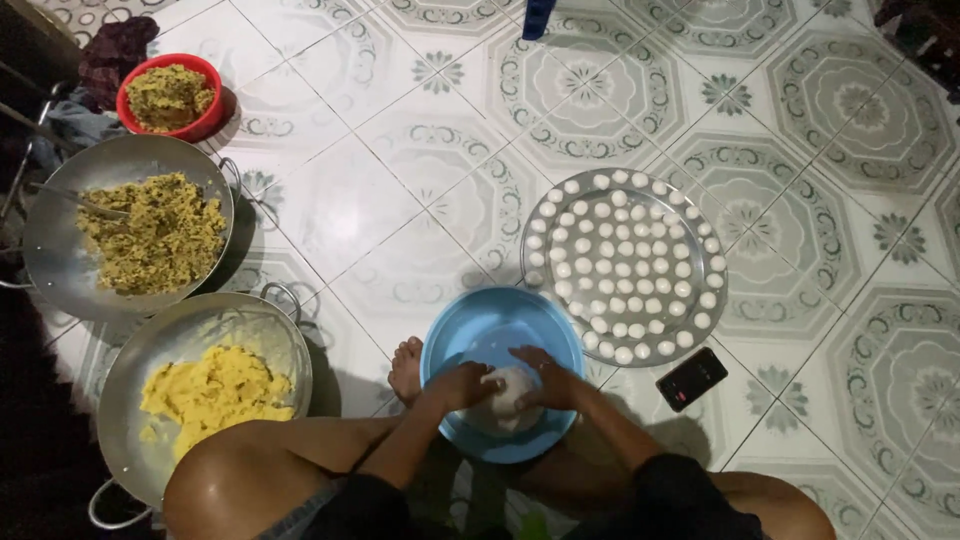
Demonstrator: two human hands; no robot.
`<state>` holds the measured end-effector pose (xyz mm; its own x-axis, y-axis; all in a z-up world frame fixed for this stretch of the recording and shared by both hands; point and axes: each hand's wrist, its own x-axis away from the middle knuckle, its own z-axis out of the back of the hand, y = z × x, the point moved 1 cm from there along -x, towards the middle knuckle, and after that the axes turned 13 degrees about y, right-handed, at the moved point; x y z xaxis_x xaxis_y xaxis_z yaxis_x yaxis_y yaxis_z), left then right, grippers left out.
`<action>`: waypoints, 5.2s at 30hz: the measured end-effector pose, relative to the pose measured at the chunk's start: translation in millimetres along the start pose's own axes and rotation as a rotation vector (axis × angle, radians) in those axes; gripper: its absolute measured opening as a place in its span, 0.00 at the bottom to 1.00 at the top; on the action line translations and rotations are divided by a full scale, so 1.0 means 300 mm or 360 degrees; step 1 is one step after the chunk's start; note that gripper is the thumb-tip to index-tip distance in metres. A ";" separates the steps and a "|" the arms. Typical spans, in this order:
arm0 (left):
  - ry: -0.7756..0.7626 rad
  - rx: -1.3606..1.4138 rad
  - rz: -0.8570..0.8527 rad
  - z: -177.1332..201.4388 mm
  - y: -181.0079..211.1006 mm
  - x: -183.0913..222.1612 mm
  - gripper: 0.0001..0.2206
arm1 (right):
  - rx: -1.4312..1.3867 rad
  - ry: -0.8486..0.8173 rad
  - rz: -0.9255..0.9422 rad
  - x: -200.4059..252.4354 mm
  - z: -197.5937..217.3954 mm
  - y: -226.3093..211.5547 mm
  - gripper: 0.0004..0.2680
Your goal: A person sits on the floor and kneads a small ball of white dough in a blue plastic bowl.
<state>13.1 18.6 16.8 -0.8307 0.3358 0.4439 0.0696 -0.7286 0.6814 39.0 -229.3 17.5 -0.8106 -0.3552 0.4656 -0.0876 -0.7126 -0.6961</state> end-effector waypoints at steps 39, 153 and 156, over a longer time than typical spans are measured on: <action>-0.0026 -0.0509 0.0198 -0.088 0.006 -0.086 0.48 | 0.0501 -0.0163 -0.0221 -0.108 -0.103 -0.005 0.40; 0.0437 -0.0377 0.0133 -0.109 0.016 -0.056 0.31 | 0.0268 0.0058 -0.0401 -0.723 -0.415 0.205 0.32; 0.0663 -0.0304 0.0220 -0.383 -0.348 -0.227 0.24 | 0.0445 0.0061 -0.0423 -0.500 -0.275 -0.111 0.30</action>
<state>-1.2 3.2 -151.6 -0.9743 -0.0113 0.2250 0.1245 -0.8594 0.4959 115.7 -102.5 -74.2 -0.8024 -0.1169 0.5852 -0.1405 -0.9160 -0.3757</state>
